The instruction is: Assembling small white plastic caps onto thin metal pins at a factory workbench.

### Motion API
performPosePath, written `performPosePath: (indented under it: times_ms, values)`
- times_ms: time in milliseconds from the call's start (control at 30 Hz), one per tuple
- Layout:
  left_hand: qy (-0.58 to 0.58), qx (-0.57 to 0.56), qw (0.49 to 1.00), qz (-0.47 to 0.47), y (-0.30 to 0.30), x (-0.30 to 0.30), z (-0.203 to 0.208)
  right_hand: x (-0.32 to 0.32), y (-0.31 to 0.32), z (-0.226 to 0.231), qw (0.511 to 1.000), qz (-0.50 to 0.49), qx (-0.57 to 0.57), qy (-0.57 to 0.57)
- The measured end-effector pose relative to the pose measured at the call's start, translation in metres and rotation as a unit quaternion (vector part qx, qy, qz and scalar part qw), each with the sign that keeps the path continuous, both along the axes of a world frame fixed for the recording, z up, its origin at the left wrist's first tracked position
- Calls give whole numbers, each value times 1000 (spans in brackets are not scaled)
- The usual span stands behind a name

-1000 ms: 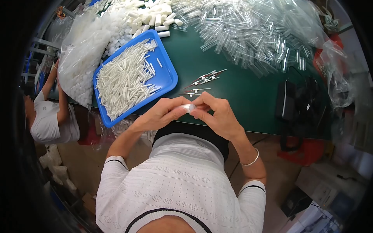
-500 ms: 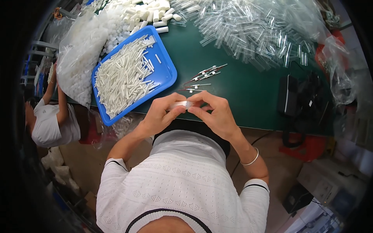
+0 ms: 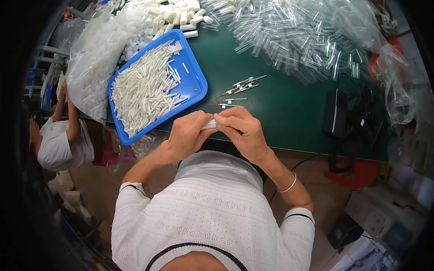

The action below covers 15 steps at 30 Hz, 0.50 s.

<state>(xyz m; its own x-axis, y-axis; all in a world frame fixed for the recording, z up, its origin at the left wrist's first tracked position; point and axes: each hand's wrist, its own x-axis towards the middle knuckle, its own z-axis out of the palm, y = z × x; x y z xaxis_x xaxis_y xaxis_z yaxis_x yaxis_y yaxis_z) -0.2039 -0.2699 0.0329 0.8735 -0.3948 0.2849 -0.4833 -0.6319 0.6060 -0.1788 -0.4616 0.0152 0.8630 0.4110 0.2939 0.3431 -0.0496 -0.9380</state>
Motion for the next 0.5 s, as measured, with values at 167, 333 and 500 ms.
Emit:
performPosePath:
  times_ms: [167,333,500]
  values:
    - [273,-209,938,-47,4,-4,0,2,-6,3,990,46,93,97]
    - [410,-350,841,-50,-9,-3,-3,1,-1,-4,959,96,195,182]
    - [543,-535,641,-88,-13,0,-25,4,-1,-7,944,93,194,252]
